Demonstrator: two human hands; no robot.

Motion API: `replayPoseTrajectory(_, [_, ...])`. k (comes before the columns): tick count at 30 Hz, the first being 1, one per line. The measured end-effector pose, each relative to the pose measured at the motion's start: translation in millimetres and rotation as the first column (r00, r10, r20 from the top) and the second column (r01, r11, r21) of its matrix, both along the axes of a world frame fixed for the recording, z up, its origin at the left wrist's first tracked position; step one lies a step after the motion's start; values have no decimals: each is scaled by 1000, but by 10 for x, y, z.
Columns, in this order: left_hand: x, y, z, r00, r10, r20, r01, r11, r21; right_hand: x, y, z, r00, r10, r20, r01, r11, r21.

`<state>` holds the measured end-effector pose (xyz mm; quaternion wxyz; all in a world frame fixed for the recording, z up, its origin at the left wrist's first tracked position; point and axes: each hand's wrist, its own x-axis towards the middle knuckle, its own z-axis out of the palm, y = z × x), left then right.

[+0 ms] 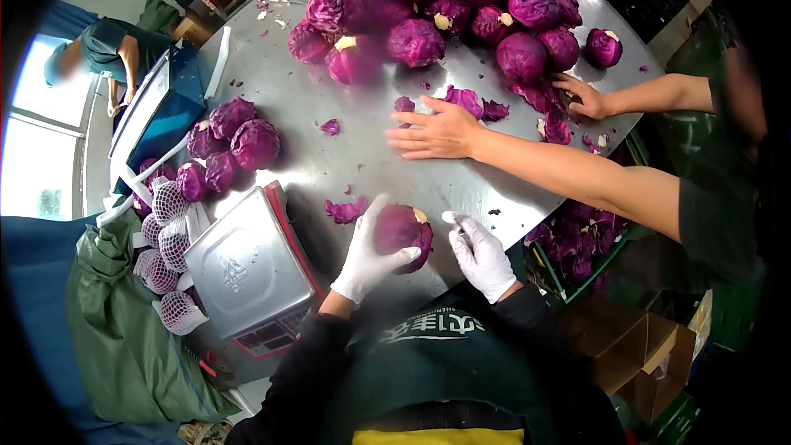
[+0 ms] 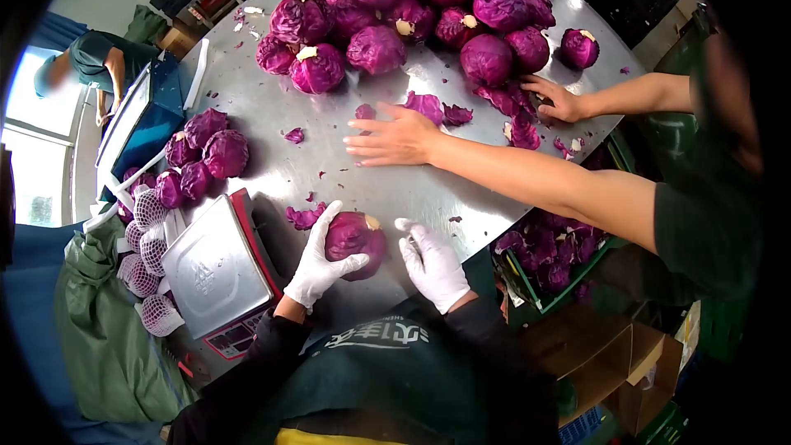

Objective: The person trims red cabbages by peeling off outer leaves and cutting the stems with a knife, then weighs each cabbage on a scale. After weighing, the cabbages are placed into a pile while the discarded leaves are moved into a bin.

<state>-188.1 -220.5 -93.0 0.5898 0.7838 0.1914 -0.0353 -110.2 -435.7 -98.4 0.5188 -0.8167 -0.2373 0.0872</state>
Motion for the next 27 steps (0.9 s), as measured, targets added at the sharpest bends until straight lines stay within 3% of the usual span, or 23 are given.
replayPoseTrajectory(3, [-4, 5, -63, 998, 61, 18, -56, 976, -212, -99, -27, 2, 971, 149, 188, -95, 959, -268])
replayPoseTrajectory(6, [5, 79, -146, 1000, -10, -22, 8, 998, -57, -106, 2, 51, 946, 274, 174, -185, 896, -403])
replayPoseTrajectory(8, [12, 102, -139, 999, -10, -46, 4, 992, -124, -82, 39, 75, 926, 336, 171, -214, 843, -494])
replayPoseTrajectory(12, [42, 99, -58, 999, -38, -21, 37, 997, -67, 22, 131, -2, 924, 365, 112, -245, 792, -559])
replayPoseTrajectory(15, [80, 134, -15, 999, -35, 9, 36, 991, -130, 130, 240, 30, 929, 360, 90, -242, 771, -589])
replayPoseTrajectory(18, [129, 177, 13, 994, 78, -71, -100, 914, -393, 244, 380, 27, 942, 332, 53, -233, 758, -609])
replayPoseTrajectory(21, [173, 189, 63, 987, 99, -123, -140, 909, -393, 354, 442, 70, 934, 353, 51, -258, 769, -585])
replayPoseTrajectory(25, [188, 132, 282, 989, 90, -119, -135, 879, -458, 331, 455, 345, 925, 366, -100, -335, 665, -668])
replayPoseTrajectory(26, [108, 153, 41, 997, 70, -34, -78, 938, -339, 276, 383, 280, 910, 412, -51, -345, 681, -646])
replayPoseTrajectory(27, [119, 95, 95, 998, 44, 40, -35, 976, -214, 207, 352, 235, 921, 388, 14, -285, 701, -654])
